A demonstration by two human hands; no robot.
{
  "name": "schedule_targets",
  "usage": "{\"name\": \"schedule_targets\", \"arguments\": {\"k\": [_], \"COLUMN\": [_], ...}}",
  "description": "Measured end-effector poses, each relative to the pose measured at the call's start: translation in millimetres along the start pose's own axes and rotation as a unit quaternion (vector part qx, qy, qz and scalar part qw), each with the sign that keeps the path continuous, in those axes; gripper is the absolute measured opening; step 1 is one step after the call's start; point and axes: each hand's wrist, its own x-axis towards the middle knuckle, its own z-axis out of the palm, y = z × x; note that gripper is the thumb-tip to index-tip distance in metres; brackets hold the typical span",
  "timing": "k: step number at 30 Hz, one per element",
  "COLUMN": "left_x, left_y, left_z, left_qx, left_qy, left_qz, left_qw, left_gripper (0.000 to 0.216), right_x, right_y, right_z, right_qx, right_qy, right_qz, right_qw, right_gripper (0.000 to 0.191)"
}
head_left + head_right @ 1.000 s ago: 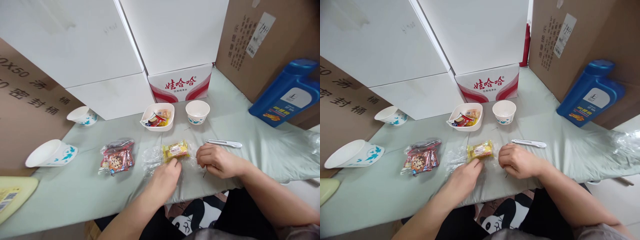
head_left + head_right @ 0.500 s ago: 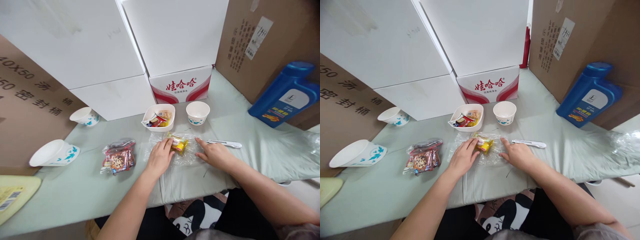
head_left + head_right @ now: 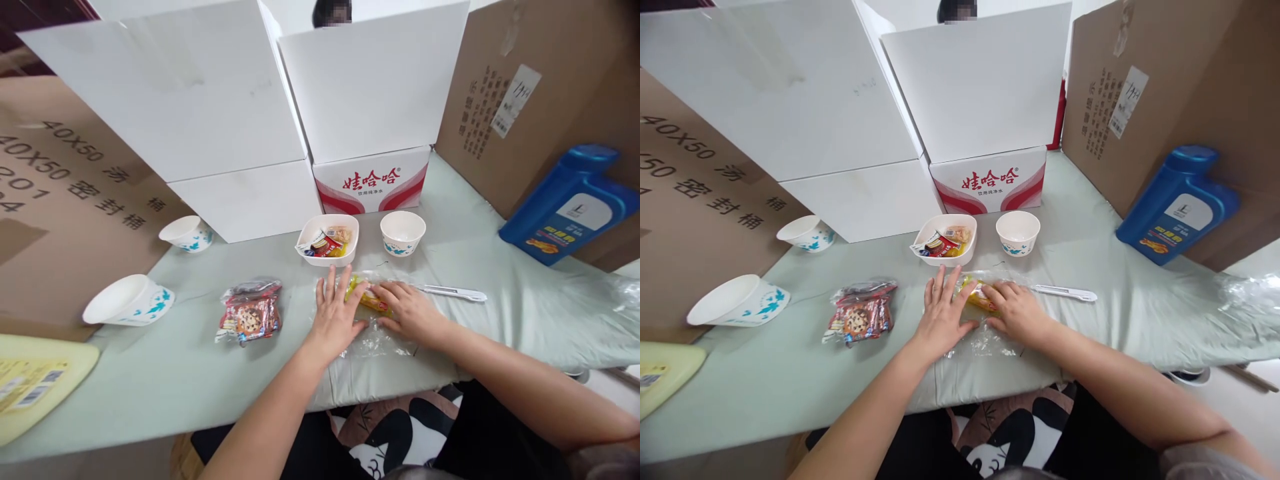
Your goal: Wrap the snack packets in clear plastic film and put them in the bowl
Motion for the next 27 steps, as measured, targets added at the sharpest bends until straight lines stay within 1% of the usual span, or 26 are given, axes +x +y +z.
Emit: {"name": "schedule_targets", "arguments": {"k": [2,4,6,7,9,10,11,13,15,16,18,19,21,23,25,26,27], "left_x": [-3,-6,-9,-10,-10,-9,-9,-7,-6,-6,-7,-8,-9,-11,-14,-15,-16], "left_y": [4,6,5,4,1,-1,-2,-4,-6,-7,-9,-10,-11,-10,-8,-6,-4], "left_z": [-2,-4,-4,-4,-4,-4,-4,-3,-1,0,1,1,1,0,-2,-3,-5], "left_qx": [0.002,-0.001,-0.007,-0.009,-0.011,-0.012,-0.013,-0.015,-0.018,-0.019,-0.022,-0.023,-0.021,-0.017,-0.013,-0.011,-0.008], "left_qy": [-0.007,-0.022,-0.042,-0.055,-0.083,-0.096,-0.107,-0.122,-0.129,-0.132,-0.136,-0.136,-0.13,-0.12,-0.111,-0.108,-0.108], "left_qz": [0.014,0.021,0.009,-0.005,-0.036,-0.048,-0.056,-0.063,-0.064,-0.063,-0.06,-0.057,-0.048,-0.033,-0.027,-0.033,-0.046], "left_qw": [1.0,1.0,0.999,0.998,0.996,0.994,0.993,0.99,0.989,0.989,0.989,0.989,0.99,0.992,0.993,0.993,0.993], "left_gripper": [0.085,0.088,0.09,0.091,0.091,0.091,0.091,0.092,0.09,0.089,0.087,0.086,0.084,0.082,0.081,0.082,0.083], "right_x": [6,13,24,31,51,64,79,114,149,165,187,192,190,170,137,118,97], "right_y": [9,18,26,28,30,31,31,31,33,34,36,38,39,38,33,29,24], "right_z": [-7,-22,-42,-51,-65,-68,-68,-61,-49,-43,-32,-28,-24,-22,-20,-17,-14], "right_qx": [-0.016,-0.015,0.009,0.028,0.062,0.074,0.083,0.097,0.103,0.102,0.099,0.099,0.097,0.089,0.077,0.071,0.066], "right_qy": [-0.021,-0.006,0.042,0.071,0.125,0.147,0.162,0.163,0.133,0.105,0.074,0.068,0.076,0.107,0.141,0.141,0.121], "right_qz": [0.046,0.1,0.152,0.166,0.171,0.164,0.157,0.148,0.129,0.112,0.1,0.096,0.093,0.069,0.02,-0.006,-0.032], "right_qw": [0.999,0.995,0.987,0.983,0.975,0.973,0.971,0.971,0.977,0.983,0.987,0.988,0.988,0.988,0.987,0.987,0.99], "right_gripper": [0.05,0.043,0.041,0.041,0.042,0.042,0.043,0.044,0.044,0.045,0.042,0.039,0.032,0.028,0.026,0.026,0.027]}}
